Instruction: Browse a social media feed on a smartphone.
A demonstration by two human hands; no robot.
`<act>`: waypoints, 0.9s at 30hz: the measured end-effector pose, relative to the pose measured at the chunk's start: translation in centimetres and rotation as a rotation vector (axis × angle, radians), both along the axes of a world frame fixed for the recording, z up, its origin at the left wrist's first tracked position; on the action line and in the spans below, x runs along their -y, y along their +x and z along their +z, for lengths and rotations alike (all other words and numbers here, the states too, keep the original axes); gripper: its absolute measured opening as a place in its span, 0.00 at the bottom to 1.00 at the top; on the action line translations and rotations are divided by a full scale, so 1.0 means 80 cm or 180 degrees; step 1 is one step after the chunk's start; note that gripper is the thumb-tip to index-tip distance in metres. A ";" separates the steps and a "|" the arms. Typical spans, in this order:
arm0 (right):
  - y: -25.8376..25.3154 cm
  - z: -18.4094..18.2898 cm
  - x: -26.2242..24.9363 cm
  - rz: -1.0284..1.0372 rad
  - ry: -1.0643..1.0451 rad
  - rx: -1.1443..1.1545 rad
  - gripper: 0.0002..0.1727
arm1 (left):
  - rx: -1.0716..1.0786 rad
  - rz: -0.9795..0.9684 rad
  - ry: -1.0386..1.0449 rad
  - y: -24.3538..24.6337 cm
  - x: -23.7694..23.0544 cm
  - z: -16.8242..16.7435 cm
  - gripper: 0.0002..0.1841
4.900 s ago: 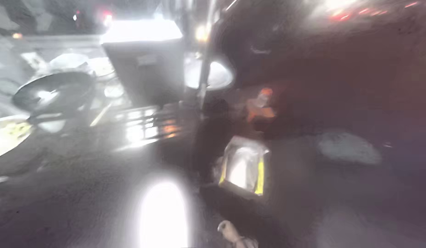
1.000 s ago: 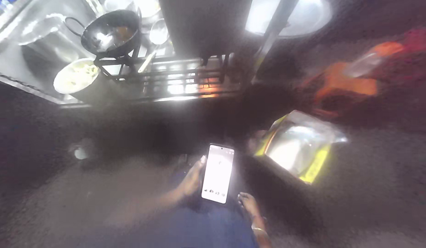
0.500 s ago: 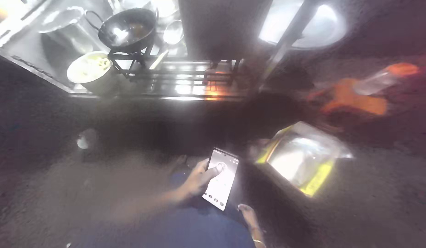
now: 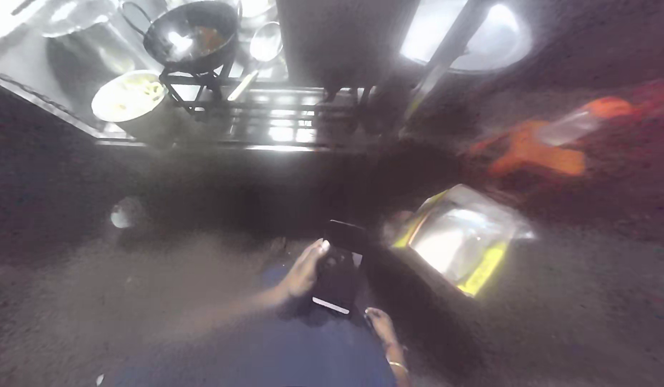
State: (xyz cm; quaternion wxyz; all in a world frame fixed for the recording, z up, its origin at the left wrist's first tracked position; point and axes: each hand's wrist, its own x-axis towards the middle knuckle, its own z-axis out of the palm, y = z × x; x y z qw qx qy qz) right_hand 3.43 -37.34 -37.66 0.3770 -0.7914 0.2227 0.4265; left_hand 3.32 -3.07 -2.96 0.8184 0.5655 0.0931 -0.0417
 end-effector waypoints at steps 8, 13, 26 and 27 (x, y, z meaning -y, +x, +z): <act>-0.013 0.005 0.001 -0.0077 0.0024 0.0041 0.17 | -0.0061 -0.0148 -0.0307 -0.001 -0.003 -0.005 0.18; -0.021 -0.002 -0.003 -0.0124 0.0108 0.0072 0.16 | -0.0124 -0.0279 -0.0388 -0.007 -0.001 -0.005 0.32; -0.023 0.006 -0.017 -0.0116 0.0055 -0.0021 0.16 | 0.0178 -0.0508 -0.0017 -0.022 -0.014 -0.014 0.39; -0.022 0.008 -0.017 -0.0102 0.0032 -0.0012 0.16 | 0.0169 -0.0500 -0.0004 -0.022 -0.013 -0.013 0.39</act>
